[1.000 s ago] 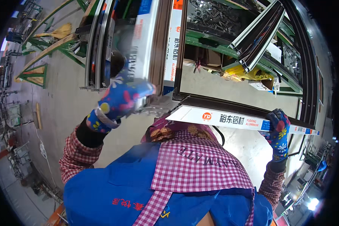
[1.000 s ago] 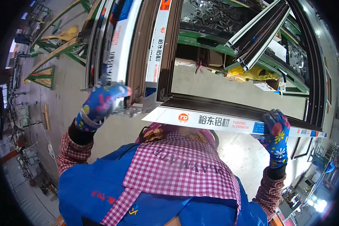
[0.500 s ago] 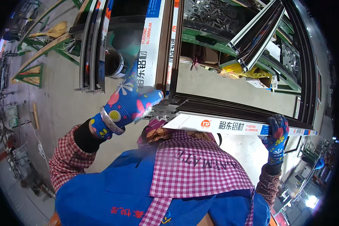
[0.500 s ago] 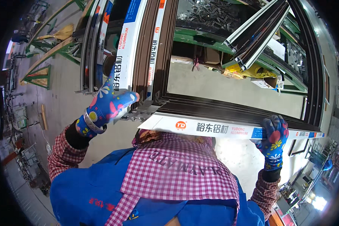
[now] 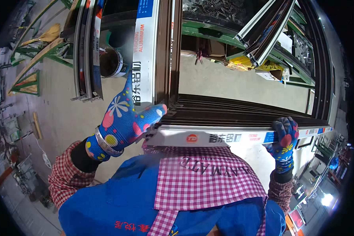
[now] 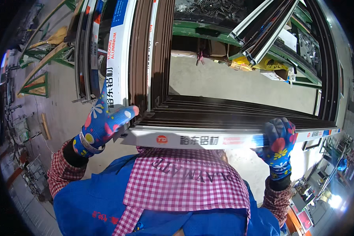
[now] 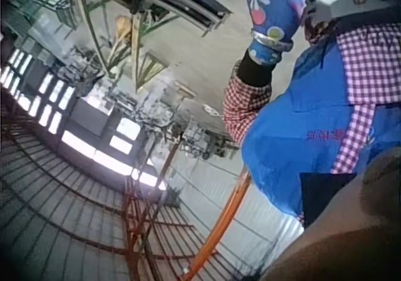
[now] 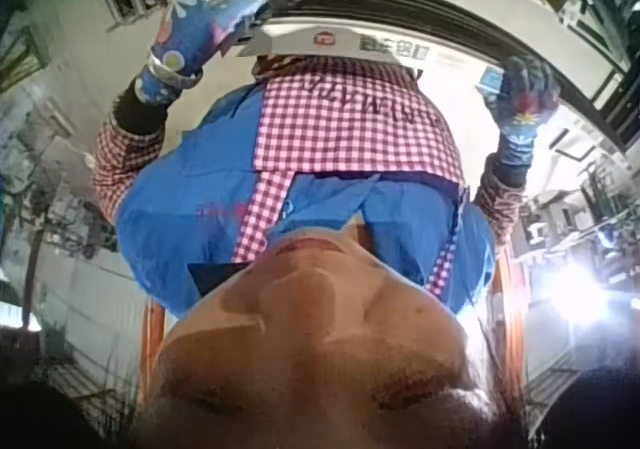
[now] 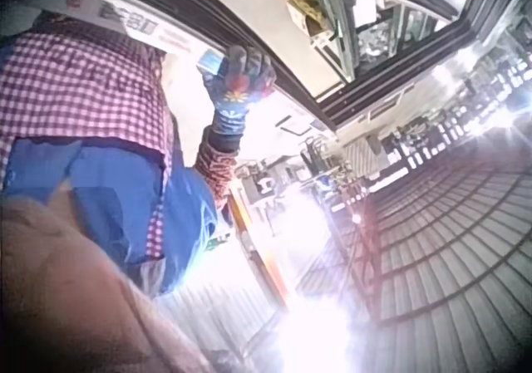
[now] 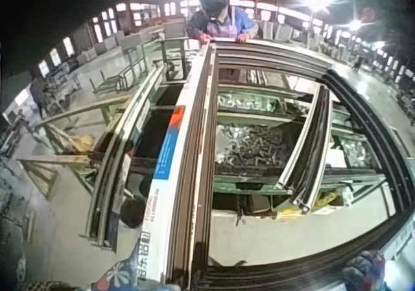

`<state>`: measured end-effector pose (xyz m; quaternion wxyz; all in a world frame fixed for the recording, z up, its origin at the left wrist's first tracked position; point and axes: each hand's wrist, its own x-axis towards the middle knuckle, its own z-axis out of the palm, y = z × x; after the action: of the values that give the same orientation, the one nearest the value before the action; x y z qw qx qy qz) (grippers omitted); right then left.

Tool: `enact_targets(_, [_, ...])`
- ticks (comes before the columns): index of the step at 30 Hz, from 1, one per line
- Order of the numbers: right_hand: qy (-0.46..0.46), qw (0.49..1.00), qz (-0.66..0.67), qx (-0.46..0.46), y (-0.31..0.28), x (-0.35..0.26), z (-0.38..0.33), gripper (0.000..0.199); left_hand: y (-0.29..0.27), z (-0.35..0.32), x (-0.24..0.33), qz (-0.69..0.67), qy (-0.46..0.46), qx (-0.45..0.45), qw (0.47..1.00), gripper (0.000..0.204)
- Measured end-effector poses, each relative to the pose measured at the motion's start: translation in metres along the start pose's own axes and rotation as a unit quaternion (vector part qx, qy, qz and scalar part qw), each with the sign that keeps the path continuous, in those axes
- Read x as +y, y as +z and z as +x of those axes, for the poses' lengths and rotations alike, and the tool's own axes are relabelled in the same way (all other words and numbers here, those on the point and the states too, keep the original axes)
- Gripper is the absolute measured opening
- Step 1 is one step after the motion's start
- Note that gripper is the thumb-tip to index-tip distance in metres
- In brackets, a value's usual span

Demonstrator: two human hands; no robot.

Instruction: The person assembles window frames by fitting aluminum frame pieces together by hand. They pick up individual frame pieces, align them with the corners of the existing structure, and press them into place before stacking the completed frames.

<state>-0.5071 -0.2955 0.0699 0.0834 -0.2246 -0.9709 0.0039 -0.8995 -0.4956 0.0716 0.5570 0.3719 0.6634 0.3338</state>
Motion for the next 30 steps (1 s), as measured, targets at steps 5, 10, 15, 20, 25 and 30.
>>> enact_targets(5, [0.015,1.0,-0.015,-0.023,-0.002,-0.007,0.008,0.067,-0.009,-0.006,-0.047,-0.161,-0.095,0.0,0.982,0.055])
enact_targets(10, [0.033,0.999,-0.011,-0.038,-0.01,0.001,-0.002,0.067,-0.005,0.0,-0.034,-0.036,0.043,-0.077,0.996,0.062])
enact_targets(15, [0.031,0.999,0.005,-0.034,-0.01,0.001,0.002,0.063,0.003,0.011,-0.056,0.068,0.223,-0.01,0.972,0.055])
enact_targets(20, [-0.004,1.0,-0.012,-0.019,-0.001,0.003,-0.002,0.064,0.005,0.017,-0.113,0.068,0.25,0.019,0.966,0.054])
enact_targets(25, [0.008,1.0,0.018,-0.023,-0.002,0.007,-0.009,0.06,0.01,0.012,-0.098,-0.1,0.218,0.014,0.971,0.068])
enact_targets(30, [-0.025,1.0,-0.009,0.009,-0.008,0.003,-0.005,0.059,0.007,0.009,-0.14,-0.062,0.143,0.033,0.987,0.07])
